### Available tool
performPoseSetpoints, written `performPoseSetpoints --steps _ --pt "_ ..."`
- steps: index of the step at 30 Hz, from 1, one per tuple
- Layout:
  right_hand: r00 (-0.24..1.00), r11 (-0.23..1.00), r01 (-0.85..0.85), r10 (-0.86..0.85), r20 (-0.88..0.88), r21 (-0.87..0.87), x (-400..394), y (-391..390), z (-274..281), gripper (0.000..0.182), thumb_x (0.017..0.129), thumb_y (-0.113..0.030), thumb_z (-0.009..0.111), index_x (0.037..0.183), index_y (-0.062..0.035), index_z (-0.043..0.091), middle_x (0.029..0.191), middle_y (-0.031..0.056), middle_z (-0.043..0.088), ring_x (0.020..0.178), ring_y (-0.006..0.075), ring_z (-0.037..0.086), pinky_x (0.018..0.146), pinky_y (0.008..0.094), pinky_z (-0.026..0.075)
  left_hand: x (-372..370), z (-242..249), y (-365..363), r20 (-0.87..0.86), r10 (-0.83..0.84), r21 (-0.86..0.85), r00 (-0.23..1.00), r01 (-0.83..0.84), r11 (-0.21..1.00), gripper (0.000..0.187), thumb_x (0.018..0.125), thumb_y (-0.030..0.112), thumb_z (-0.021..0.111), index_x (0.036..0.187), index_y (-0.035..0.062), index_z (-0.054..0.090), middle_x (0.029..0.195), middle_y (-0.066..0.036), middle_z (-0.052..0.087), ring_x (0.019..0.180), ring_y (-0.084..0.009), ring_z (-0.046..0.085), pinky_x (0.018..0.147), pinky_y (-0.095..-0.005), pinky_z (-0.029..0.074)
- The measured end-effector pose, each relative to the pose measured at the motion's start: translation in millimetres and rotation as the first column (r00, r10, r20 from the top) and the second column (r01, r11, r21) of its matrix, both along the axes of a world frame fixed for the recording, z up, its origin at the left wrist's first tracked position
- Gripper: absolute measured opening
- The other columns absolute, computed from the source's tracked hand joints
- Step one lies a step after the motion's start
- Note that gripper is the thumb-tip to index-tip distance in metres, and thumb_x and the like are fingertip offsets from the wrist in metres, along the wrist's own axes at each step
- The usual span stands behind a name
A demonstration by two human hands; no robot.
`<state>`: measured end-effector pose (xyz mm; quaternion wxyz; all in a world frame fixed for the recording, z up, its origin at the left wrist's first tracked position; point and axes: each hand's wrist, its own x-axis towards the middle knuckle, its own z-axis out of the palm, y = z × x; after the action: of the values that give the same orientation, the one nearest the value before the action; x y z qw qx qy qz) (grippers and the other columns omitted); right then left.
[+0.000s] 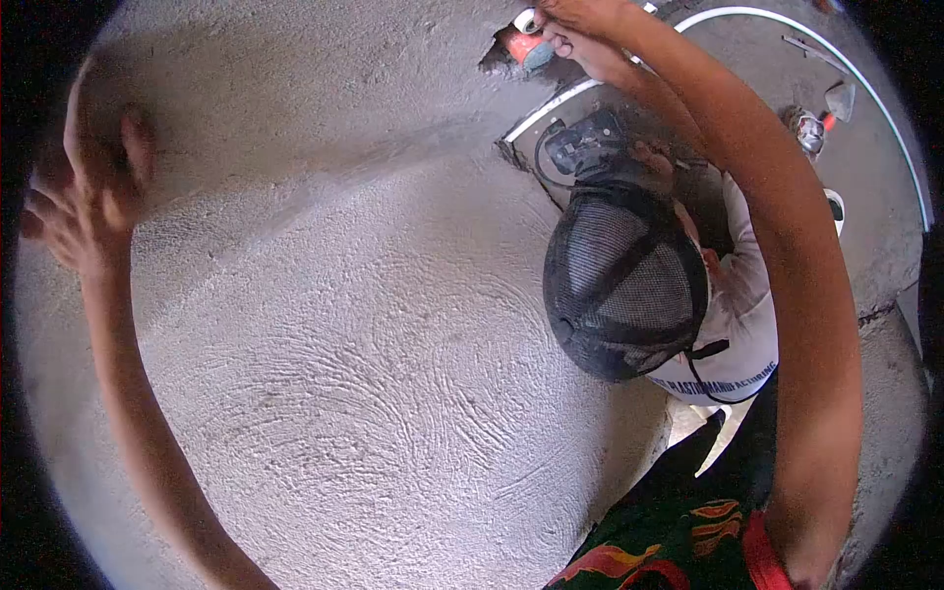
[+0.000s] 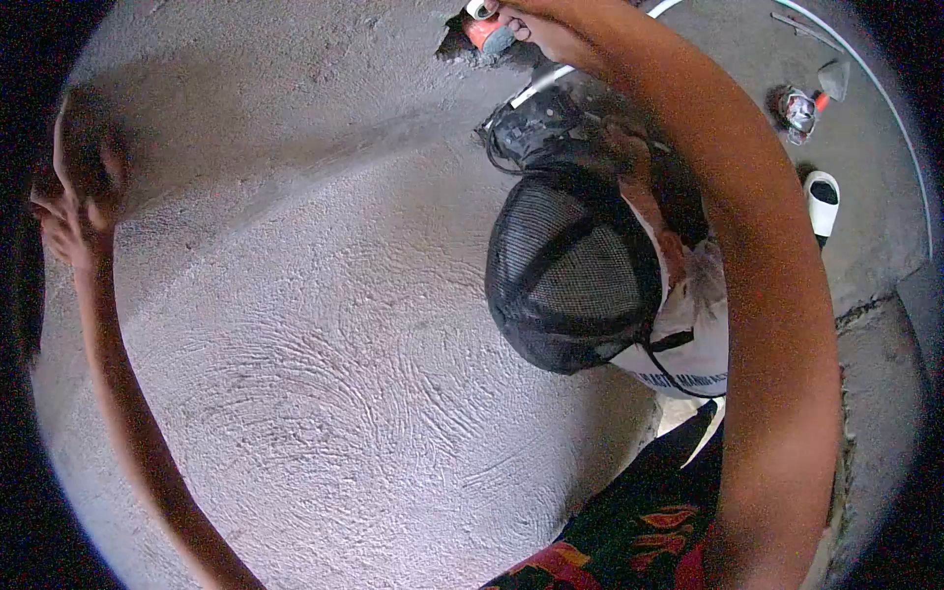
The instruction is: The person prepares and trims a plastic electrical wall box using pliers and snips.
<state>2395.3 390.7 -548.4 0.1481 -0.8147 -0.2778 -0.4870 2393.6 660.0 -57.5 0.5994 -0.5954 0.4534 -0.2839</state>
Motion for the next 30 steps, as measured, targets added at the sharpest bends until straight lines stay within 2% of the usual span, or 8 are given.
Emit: performPoseSetpoints --steps 6,9,16,20,23,24,28,30 --pt "0.988 0.995 0.019 -0.034 -0.152 -0.096 -5 -1 -9 0.099 0.082 -0.064 0.051 0.158 -0.0141 0.012 0.165 0.0197 0.001 0.152 0.0451 0.000 0.117 0.0677 0.000 -1 -3 -1 -0.045 0.022 -0.035 0.999 -0.024 0.999 0.059 0.092 0.048 0.063 0.146 0.0299 0.048 0.112 -0.002 0.062 0.083 -0.0258 0.057 0.069 -0.0366 0.046" --pt "0.997 0.997 -0.068 0.069 -0.033 0.037 1 1 -5 0.105 0.079 -0.070 0.051 0.158 -0.0138 0.012 0.166 0.0193 -0.003 0.151 0.0456 -0.005 0.117 0.0677 -0.002 0 -3 0 -0.065 0.037 -0.041 0.997 -0.039 0.998 0.058 0.092 0.046 0.063 0.146 0.0291 0.048 0.112 -0.003 0.063 0.083 -0.0254 0.058 0.068 -0.0362 0.048" --pt "0.983 0.990 -0.141 0.144 -0.111 0.032 -4 -1 -1 0.113 0.075 -0.079 0.048 0.158 -0.0111 0.011 0.165 0.0197 -0.007 0.150 0.0463 -0.010 0.117 0.0677 -0.005 5 -5 8 -0.108 0.068 -0.086 0.992 -0.077 0.993 0.057 0.093 0.042 0.063 0.146 0.0275 0.047 0.112 -0.005 0.066 0.082 -0.0246 0.062 0.068 -0.0355 0.050" --pt "0.976 0.997 -0.061 0.050 -0.212 -0.047 -6 2 0 0.105 0.078 -0.057 0.063 0.157 -0.0126 0.009 0.165 0.0186 -0.009 0.150 0.0463 -0.012 0.116 0.0699 -0.005 14 -10 20 -0.157 0.073 -0.143 0.985 -0.095 0.985 0.057 0.093 0.040 0.064 0.146 0.0265 0.047 0.112 -0.006 0.067 0.081 -0.0241 0.064 0.068 -0.0350 0.052" --pt "0.981 0.973 0.178 -0.187 -0.047 -0.149 1 6 -3 0.100 0.081 -0.049 0.064 0.157 -0.0141 0.009 0.165 0.0177 -0.008 0.150 0.0458 -0.012 0.116 0.0703 -0.004 19 -11 22 -0.176 0.067 -0.164 0.982 -0.097 0.982 0.057 0.094 0.038 0.064 0.146 0.0258 0.047 0.111 -0.007 0.068 0.081 -0.0238 0.065 0.068 -0.0347 0.053" --pt "0.986 0.993 0.056 -0.070 -0.149 -0.100 -1 8 -4 0.095 0.082 -0.044 0.064 0.156 -0.0157 0.010 0.165 0.0169 -0.009 0.150 0.0454 -0.011 0.116 0.0703 -0.003 19 -11 22 -0.174 0.064 -0.168 0.983 -0.094 0.981 0.057 0.094 0.038 0.064 0.147 0.0255 0.047 0.111 -0.007 0.068 0.081 -0.0236 0.066 0.067 -0.0346 0.053" --pt "0.956 0.987 -0.001 -0.047 -0.289 -0.162 -8 3 3 0.098 0.082 -0.040 0.066 0.157 -0.0178 0.008 0.165 0.0166 -0.011 0.150 0.0455 -0.012 0.117 0.0695 -0.004 19 -14 26 -0.185 0.076 -0.179 0.980 -0.110 0.978 0.056 0.094 0.036 0.064 0.147 0.0246 0.046 0.111 -0.008 0.070 0.080 -0.0232 0.068 0.067 -0.0342 0.055" --pt "0.975 0.995 -0.014 -0.009 -0.223 -0.097 -4 1 -2 0.099 0.081 -0.040 0.067 0.157 -0.0165 0.008 0.165 0.0169 -0.012 0.150 0.0452 -0.013 0.117 0.0692 -0.004 19 -14 28 -0.197 0.079 -0.180 0.977 -0.115 0.977 0.056 0.095 0.034 0.064 0.147 0.0241 0.046 0.111 -0.008 0.070 0.080 -0.0229 0.069 0.067 -0.0339 0.056"
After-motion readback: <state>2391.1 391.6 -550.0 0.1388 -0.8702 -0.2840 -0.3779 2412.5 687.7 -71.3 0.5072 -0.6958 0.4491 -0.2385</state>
